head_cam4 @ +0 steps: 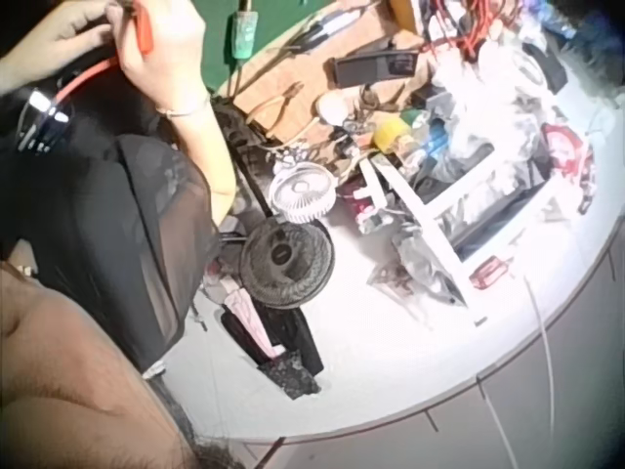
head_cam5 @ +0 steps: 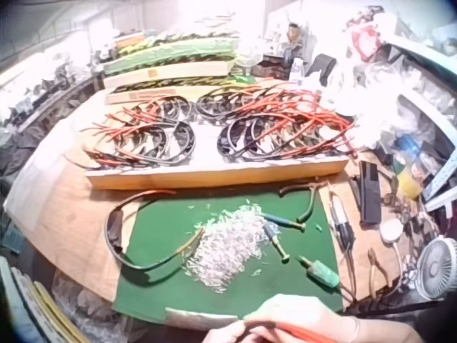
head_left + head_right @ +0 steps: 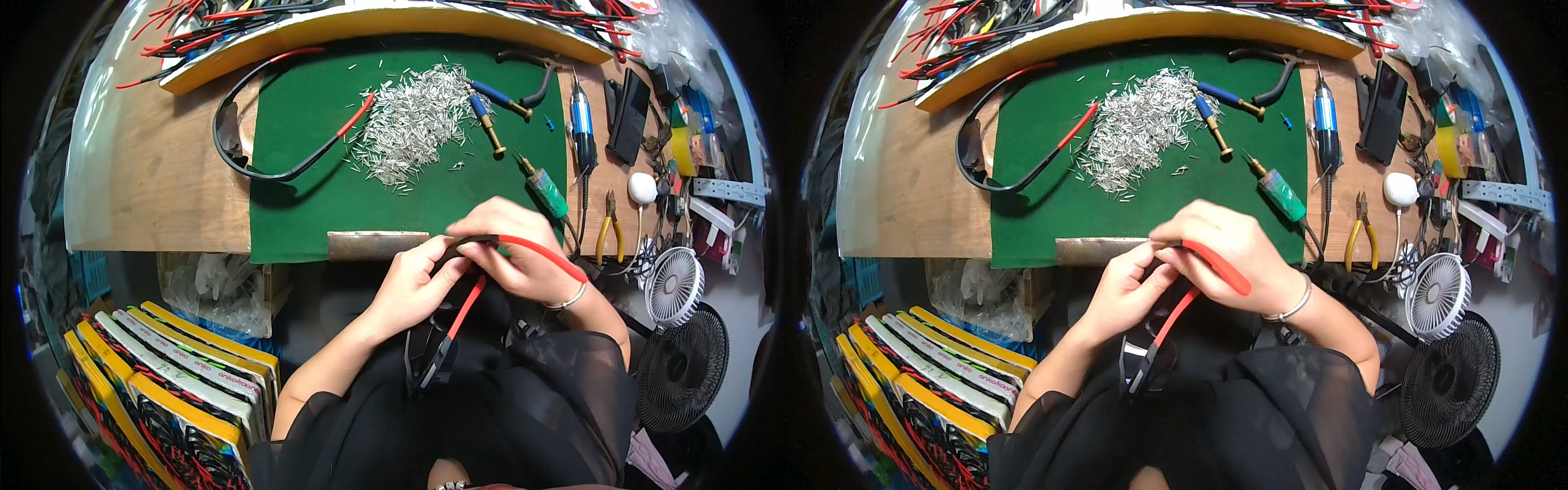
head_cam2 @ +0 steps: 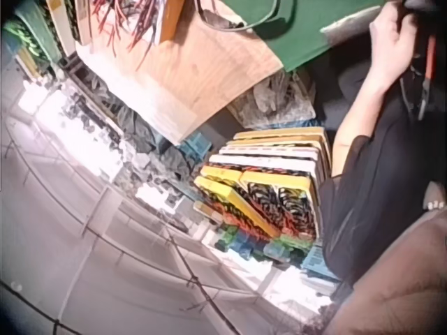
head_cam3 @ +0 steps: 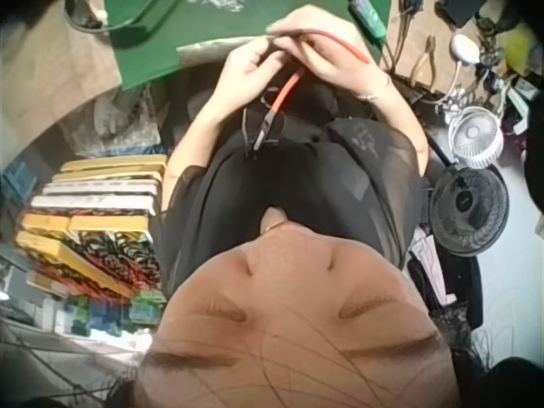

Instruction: The person assembles sunglasses by inserting small metal pins into the frame using a screwdriver and pliers. They repeatedly pick up sunglasses from a tray, insert pins, and place the finished units back on the tray.

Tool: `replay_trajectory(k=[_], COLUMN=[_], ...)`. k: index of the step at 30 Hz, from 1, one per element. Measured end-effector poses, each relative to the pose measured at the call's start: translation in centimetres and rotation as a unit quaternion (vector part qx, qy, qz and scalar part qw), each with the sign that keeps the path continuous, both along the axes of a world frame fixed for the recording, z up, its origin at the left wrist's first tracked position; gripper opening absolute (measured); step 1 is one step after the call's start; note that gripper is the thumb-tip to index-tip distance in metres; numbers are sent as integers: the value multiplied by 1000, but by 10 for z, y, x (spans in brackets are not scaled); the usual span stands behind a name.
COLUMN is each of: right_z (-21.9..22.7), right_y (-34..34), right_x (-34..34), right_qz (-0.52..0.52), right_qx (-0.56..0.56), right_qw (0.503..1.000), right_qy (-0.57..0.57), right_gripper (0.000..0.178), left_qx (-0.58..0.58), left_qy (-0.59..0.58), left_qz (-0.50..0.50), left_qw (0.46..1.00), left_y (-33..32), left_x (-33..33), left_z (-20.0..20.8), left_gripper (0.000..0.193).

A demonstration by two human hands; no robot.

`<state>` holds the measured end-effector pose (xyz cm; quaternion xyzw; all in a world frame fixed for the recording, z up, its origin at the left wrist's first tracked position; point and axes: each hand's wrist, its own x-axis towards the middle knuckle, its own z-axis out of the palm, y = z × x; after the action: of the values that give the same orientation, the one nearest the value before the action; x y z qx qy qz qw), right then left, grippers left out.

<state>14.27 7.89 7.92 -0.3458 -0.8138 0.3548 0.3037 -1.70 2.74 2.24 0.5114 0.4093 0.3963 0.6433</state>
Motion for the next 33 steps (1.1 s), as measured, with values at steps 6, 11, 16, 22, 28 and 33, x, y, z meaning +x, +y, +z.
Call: replay_trajectory(k=[6,11,16,22,28,33], right_z=[21,26,47,52,54,61], right_y=[12,12,14,31,25,28], right_x=[3,-9,-5,5,-8,-9], right_qz=[-53,12,48,45,32,82], right_qx=[195,324,150,119,230,133], right_qw=[975,941,976,975,944,960], right_qy=[-88,-100,-151,-181,-234,-232], right_gripper=[25,28,28,29,26,18], left_qx=[-175,-459,-382,-305,-253,-145], left_qy=[-98,-176,-192,-178,-99,45], left_qz=[-41,-151,-255,-282,-173,-261], left_qw=[979,858,867,892,947,953], left_y=[-20,-20,-16,-12,3,10], left_x=[-8,-10,-12,-11,-15,-13], left_z=[-13,20,13,13,5,12], left_gripper=[43,45,68,96,93,106])
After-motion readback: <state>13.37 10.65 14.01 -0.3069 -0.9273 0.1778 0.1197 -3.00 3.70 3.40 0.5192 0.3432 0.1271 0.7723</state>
